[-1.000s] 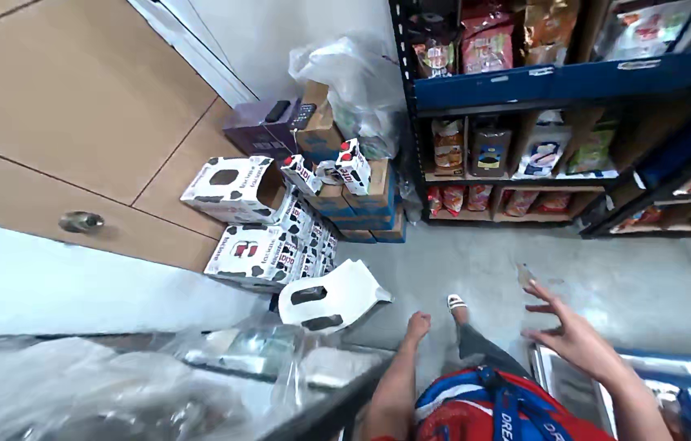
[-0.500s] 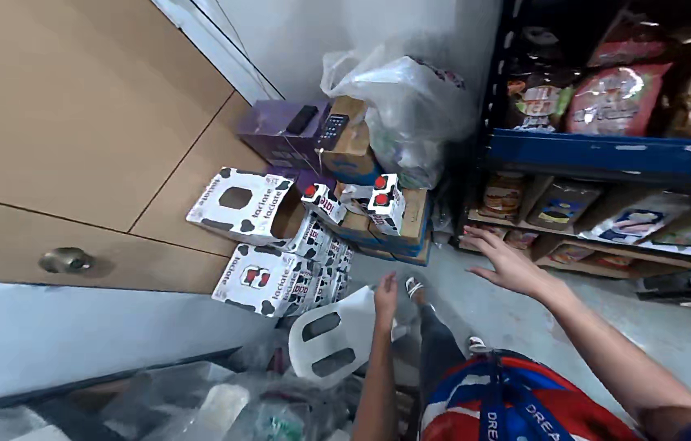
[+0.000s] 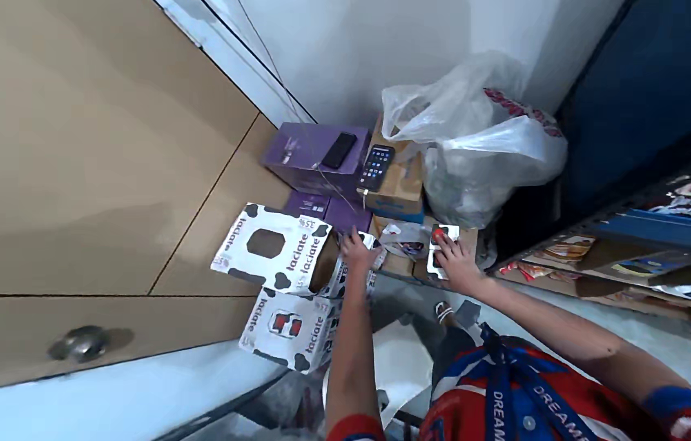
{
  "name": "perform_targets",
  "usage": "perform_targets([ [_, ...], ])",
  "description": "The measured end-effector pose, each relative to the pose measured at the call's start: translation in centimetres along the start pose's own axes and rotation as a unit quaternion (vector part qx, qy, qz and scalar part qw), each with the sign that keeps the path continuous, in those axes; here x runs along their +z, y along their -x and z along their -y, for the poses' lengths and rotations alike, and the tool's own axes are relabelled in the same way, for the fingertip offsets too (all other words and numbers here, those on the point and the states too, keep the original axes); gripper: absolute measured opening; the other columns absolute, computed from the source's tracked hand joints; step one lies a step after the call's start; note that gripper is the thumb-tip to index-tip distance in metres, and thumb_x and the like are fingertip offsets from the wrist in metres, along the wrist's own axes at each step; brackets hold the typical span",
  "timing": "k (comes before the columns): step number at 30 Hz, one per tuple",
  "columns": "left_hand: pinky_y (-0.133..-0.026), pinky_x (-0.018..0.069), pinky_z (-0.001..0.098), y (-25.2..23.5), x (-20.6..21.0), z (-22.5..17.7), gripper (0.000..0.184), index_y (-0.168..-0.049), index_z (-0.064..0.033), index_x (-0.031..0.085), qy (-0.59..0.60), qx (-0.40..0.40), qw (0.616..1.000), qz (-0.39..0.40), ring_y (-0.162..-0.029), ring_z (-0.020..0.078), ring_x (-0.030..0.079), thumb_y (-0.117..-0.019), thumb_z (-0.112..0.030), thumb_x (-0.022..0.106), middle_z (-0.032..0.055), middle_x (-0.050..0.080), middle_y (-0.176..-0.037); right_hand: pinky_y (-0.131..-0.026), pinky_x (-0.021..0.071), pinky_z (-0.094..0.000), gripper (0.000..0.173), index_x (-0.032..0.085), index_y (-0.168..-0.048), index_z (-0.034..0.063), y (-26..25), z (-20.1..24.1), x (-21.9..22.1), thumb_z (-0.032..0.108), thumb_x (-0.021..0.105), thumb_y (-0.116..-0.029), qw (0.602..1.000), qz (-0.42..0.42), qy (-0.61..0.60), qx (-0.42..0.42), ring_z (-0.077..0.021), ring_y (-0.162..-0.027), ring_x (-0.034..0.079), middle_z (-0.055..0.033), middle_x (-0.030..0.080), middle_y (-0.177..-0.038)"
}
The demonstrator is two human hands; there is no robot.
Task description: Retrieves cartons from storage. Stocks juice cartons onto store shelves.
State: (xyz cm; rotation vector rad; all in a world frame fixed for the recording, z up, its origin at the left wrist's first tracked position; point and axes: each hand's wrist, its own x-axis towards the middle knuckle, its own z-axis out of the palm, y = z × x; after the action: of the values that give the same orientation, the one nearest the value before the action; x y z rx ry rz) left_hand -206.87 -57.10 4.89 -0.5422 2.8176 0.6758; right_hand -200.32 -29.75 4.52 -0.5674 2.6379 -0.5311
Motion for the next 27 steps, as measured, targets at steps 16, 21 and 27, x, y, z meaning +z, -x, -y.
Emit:
perform_targets([
  [16,-0.105,0.0443,0.0636,15.7,-1.9,0.0,0.084,-0.15,-0.0013,0.047,0.133,0.053,0.989,0.029,-0.128,0.0551,0.05,-0.0769,-0.015,0.087,0.036,0.051,-0.14,-0.112,0.0383,-0.0596,0.087,0.043,-0.153,0.0031,2.4,-1.0,4.2,0.009,0.085,-0.0764,0.993,0.061,-0.078,-0.064,-0.0474,-0.137,0.046,-0.0286,0.049,-0.147],
  [21,-0.104,0.05,0.0548,21.2,-3.9,-4.5,0.081,-0.145,-0.004,0.055,0.184,0.272,0.936,0.128,-0.125,0.041,0.058,-0.0723,-0.015,0.09,0.0237,0.062,-0.134,-0.114,0.0392,-0.0557,0.089,0.041,-0.152,0.0008,0.9,-3.6,0.7,0.024,0.087,-0.0794,0.987,0.087,-0.136,-0.024,-0.0433,-0.138,0.047,-0.0265,0.049,-0.149],
  [27,-0.102,0.0522,0.0512,20.0,-1.7,-12.6,0.077,-0.142,-0.0105,0.06,0.185,0.539,0.785,0.241,-0.129,0.0396,0.055,-0.0705,-0.005,0.09,0.0208,0.061,-0.135,-0.113,0.0376,-0.06,0.067,0.05,-0.145,-0.0025,0.4,-6.5,-1.6,0.009,0.077,-0.0854,0.972,0.198,-0.097,-0.086,-0.0461,-0.139,0.046,-0.0285,0.05,-0.147],
])
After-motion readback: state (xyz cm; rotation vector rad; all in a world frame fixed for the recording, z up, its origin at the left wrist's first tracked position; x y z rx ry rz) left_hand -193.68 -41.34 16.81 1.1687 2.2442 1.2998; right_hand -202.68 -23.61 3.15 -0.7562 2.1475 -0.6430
